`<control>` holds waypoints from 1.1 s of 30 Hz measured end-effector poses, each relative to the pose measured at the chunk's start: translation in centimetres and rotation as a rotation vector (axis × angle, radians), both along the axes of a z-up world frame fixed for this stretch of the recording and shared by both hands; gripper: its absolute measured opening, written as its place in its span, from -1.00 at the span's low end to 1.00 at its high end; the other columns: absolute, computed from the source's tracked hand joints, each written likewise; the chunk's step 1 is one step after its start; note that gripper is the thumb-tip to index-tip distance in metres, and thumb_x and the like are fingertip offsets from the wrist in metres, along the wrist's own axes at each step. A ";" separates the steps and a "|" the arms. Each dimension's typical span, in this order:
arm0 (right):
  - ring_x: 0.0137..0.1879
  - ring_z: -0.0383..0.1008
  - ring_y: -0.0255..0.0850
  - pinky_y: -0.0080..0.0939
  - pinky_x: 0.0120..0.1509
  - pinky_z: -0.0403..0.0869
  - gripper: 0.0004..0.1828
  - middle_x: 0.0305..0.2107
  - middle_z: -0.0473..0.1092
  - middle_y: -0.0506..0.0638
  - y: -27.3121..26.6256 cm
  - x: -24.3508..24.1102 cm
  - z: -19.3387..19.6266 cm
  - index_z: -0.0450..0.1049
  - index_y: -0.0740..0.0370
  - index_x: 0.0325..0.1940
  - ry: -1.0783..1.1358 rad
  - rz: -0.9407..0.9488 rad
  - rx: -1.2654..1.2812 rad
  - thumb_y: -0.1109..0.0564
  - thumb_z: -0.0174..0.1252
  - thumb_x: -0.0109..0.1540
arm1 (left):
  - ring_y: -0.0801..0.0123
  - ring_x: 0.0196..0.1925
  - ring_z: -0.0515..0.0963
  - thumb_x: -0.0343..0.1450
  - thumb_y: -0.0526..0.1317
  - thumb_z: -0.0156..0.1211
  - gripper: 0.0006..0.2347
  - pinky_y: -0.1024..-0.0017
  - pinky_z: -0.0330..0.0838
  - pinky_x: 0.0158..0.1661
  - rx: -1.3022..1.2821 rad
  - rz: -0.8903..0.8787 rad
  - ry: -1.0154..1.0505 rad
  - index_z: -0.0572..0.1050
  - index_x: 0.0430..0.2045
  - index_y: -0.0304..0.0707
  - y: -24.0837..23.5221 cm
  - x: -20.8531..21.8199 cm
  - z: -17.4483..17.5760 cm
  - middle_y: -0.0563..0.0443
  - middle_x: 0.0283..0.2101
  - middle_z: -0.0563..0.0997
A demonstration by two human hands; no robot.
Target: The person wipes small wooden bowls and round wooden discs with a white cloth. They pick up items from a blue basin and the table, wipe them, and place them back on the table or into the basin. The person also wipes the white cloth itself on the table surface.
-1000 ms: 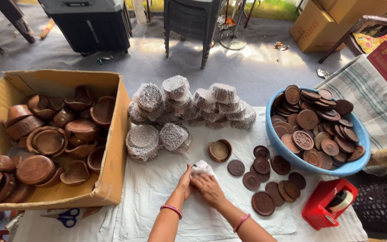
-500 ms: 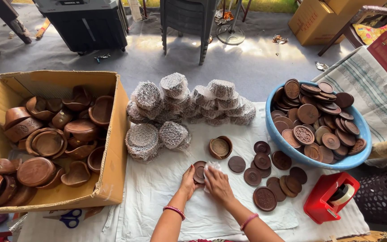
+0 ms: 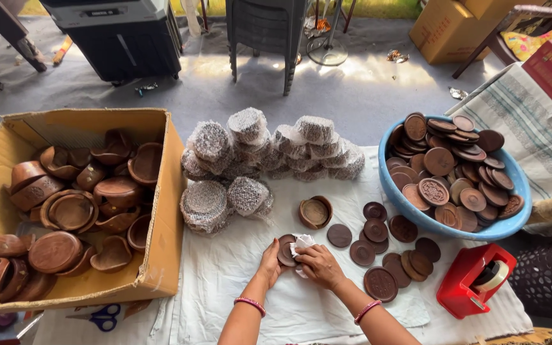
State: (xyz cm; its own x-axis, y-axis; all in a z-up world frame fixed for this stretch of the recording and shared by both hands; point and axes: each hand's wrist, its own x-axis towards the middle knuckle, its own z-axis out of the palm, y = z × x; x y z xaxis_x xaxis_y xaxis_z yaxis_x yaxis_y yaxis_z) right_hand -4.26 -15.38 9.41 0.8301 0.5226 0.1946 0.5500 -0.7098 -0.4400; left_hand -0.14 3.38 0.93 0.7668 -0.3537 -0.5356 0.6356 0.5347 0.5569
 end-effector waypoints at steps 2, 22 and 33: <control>0.11 0.43 -0.10 -0.05 0.22 0.34 -0.71 0.09 0.49 -0.08 0.6 1.1 -0.4 0.58 0.11 -0.05 -0.026 -0.010 -0.018 0.11 0.19 0.14 | 0.17 0.17 0.59 0.50 0.18 -0.16 -0.47 0.11 0.60 0.05 0.021 -0.015 0.002 0.35 0.22 -0.19 0.0 0.4 1.1 -0.09 0.19 0.55; -0.01 0.46 -0.12 -0.08 0.10 0.33 -0.48 -0.15 0.50 0.03 2.8 -4.4 -3.9 0.28 0.26 0.37 0.108 -0.290 -0.162 0.14 0.05 0.32 | 0.14 0.16 0.61 0.49 0.14 -0.08 -0.51 0.05 0.61 0.04 -0.022 -0.004 0.071 0.31 0.23 -0.12 0.2 0.2 -0.8 -0.08 0.17 0.57; 0.02 0.39 -0.01 -0.03 0.13 0.30 -0.27 -0.16 0.51 0.04 6.5 0.0 1.2 0.27 0.35 0.32 0.026 -0.160 -0.043 0.29 0.21 0.05 | 0.26 0.00 0.60 0.48 0.33 -0.17 -0.39 0.33 0.55 -0.14 0.041 -0.020 0.125 0.42 0.19 -0.14 0.5 0.0 -0.2 -0.06 0.04 0.61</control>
State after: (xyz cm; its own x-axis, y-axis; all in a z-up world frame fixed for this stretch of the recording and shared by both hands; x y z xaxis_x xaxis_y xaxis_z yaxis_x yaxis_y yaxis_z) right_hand -4.22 -8.87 10.63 0.9077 0.3909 0.1526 0.4176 -0.8059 -0.4198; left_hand -0.11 3.83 0.76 0.6859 -0.3439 -0.6413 0.7119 0.4995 0.4936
